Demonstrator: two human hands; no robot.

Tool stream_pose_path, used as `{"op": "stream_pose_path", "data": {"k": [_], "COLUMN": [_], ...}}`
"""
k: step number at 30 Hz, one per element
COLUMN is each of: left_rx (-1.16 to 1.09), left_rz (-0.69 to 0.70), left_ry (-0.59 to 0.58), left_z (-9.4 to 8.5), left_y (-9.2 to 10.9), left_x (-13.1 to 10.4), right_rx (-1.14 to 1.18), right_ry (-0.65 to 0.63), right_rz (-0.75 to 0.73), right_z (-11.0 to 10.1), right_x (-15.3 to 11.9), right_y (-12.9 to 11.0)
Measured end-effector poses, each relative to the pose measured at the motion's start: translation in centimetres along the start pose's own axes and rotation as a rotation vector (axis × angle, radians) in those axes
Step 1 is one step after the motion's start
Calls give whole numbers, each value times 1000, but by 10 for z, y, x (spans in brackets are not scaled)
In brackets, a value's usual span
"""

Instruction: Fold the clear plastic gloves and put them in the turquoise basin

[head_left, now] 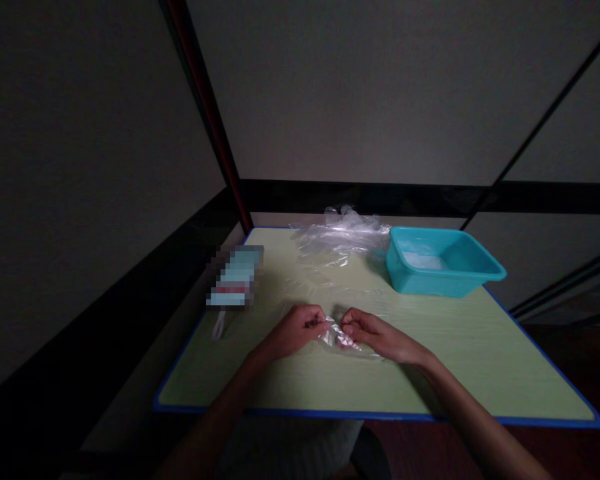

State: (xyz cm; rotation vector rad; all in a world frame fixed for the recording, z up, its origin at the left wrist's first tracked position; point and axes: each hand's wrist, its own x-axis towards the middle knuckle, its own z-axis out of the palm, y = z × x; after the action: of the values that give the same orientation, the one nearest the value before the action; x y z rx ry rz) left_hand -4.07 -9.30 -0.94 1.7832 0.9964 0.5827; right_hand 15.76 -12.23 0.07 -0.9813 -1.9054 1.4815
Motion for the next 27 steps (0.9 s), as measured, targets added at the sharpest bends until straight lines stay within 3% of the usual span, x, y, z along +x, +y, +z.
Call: {"op": "stream_pose_path", "data": {"k": [7, 18, 27], "left_rx": [53, 125, 268], "left_rz": [16, 43, 70], "left_ry": [45, 86, 143], "left_z": [-1, 0, 4], "left_y": [-3, -6, -6], "left_x": [6, 9, 8], "right_rx": [131, -86, -334], "right_ry": [6, 54, 168], "right_rz": [93, 117, 150], "right_z": [-10, -23, -32], "right_x": [-12, -38, -55], "right_y": [8, 8, 21]}}
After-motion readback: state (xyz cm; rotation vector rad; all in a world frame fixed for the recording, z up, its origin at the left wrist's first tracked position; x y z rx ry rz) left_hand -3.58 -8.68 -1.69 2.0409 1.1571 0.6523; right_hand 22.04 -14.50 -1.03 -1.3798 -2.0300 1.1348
